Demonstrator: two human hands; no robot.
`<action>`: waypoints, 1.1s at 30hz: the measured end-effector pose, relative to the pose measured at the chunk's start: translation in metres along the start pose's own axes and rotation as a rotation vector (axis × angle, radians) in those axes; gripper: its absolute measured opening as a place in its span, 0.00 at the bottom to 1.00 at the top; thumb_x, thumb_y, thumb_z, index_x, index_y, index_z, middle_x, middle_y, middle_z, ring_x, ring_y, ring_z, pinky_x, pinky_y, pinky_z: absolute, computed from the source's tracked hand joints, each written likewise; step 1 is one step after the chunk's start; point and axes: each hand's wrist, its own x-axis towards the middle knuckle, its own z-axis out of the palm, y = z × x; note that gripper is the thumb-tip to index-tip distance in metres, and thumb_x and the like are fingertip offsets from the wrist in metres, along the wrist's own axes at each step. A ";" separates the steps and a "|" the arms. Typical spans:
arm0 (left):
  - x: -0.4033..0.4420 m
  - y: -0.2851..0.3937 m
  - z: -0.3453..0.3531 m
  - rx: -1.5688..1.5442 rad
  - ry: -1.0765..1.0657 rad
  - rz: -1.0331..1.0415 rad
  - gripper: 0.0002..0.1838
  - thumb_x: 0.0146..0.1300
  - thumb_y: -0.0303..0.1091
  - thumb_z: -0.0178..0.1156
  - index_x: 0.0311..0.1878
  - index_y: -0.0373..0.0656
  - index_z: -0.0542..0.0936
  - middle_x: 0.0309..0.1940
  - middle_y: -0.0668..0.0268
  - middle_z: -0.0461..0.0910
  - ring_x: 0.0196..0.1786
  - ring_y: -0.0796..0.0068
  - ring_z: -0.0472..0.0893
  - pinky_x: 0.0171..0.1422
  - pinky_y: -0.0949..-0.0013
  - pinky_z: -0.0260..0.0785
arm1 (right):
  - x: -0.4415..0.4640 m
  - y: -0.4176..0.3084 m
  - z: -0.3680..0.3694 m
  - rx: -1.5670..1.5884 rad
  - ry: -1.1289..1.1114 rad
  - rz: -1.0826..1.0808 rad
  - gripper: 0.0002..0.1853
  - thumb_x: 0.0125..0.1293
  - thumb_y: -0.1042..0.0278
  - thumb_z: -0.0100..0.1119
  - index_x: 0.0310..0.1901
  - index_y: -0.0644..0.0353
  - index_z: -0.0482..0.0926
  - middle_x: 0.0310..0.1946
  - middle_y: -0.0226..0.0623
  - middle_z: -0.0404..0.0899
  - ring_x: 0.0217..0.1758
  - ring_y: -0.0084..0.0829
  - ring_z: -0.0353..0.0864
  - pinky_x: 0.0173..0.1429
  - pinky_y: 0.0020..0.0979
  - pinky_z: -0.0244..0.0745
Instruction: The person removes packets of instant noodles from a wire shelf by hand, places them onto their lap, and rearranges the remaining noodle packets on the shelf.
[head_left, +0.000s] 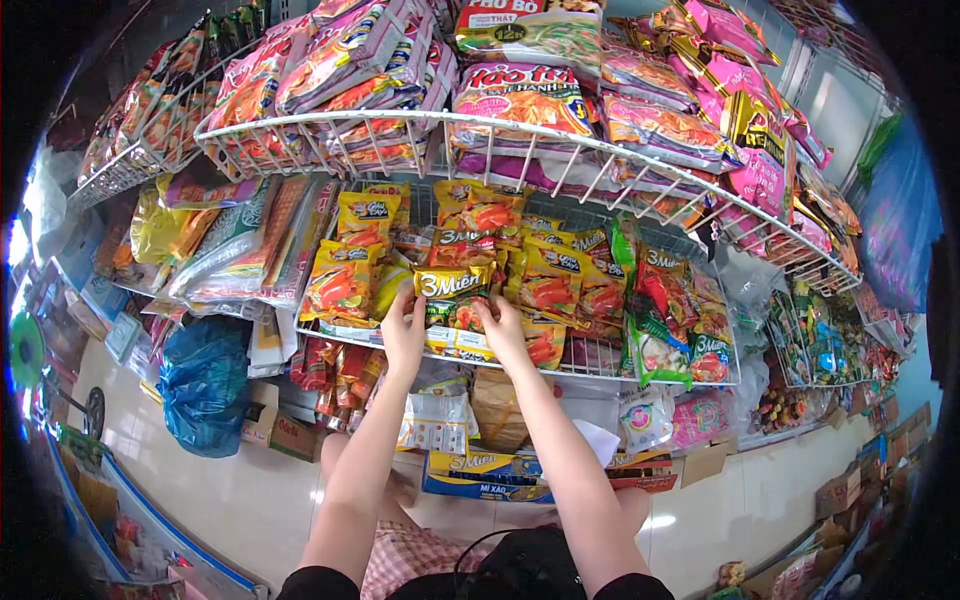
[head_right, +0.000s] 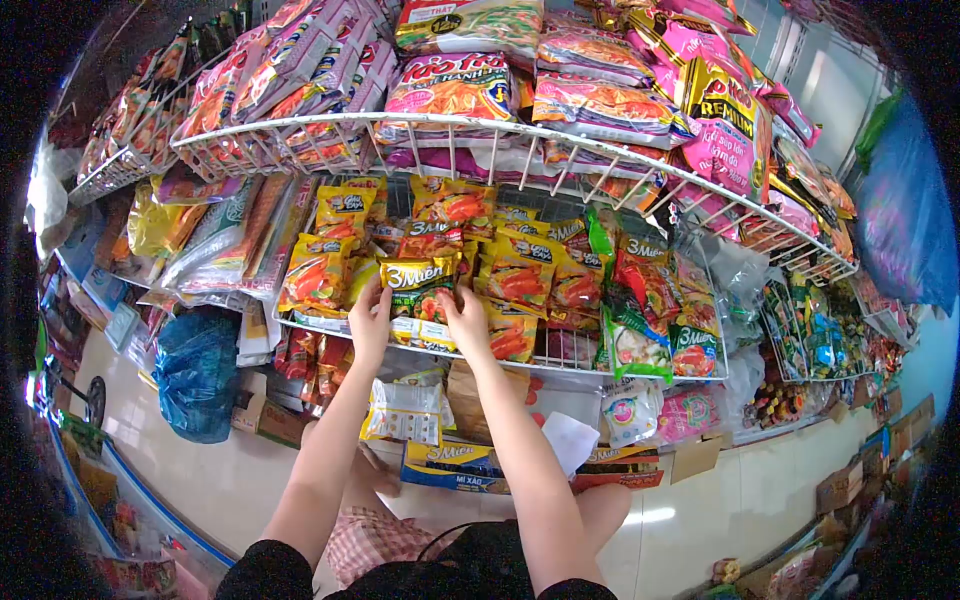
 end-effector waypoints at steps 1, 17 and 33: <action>-0.002 0.001 0.000 0.085 -0.012 0.001 0.15 0.62 0.29 0.56 0.51 0.36 0.74 0.37 0.60 0.79 0.37 0.77 0.78 0.42 0.75 0.69 | -0.004 0.001 0.002 0.136 0.049 0.047 0.12 0.63 0.64 0.56 0.41 0.65 0.74 0.30 0.30 0.77 0.32 0.19 0.73 0.38 0.22 0.67; -0.006 0.012 0.003 0.168 0.038 0.151 0.16 0.62 0.31 0.56 0.52 0.35 0.73 0.36 0.55 0.80 0.37 0.69 0.80 0.41 0.69 0.71 | -0.011 -0.004 -0.019 0.154 0.128 -0.001 0.18 0.60 0.60 0.59 0.47 0.64 0.73 0.37 0.40 0.78 0.35 0.28 0.76 0.39 0.29 0.70; -0.006 0.095 0.049 0.529 -0.041 0.661 0.21 0.52 0.24 0.58 0.53 0.41 0.72 0.52 0.56 0.69 0.55 0.54 0.67 0.58 0.57 0.59 | -0.032 -0.015 -0.331 -0.452 0.850 -0.085 0.10 0.58 0.72 0.52 0.40 0.64 0.76 0.30 0.41 0.79 0.33 0.34 0.78 0.38 0.33 0.71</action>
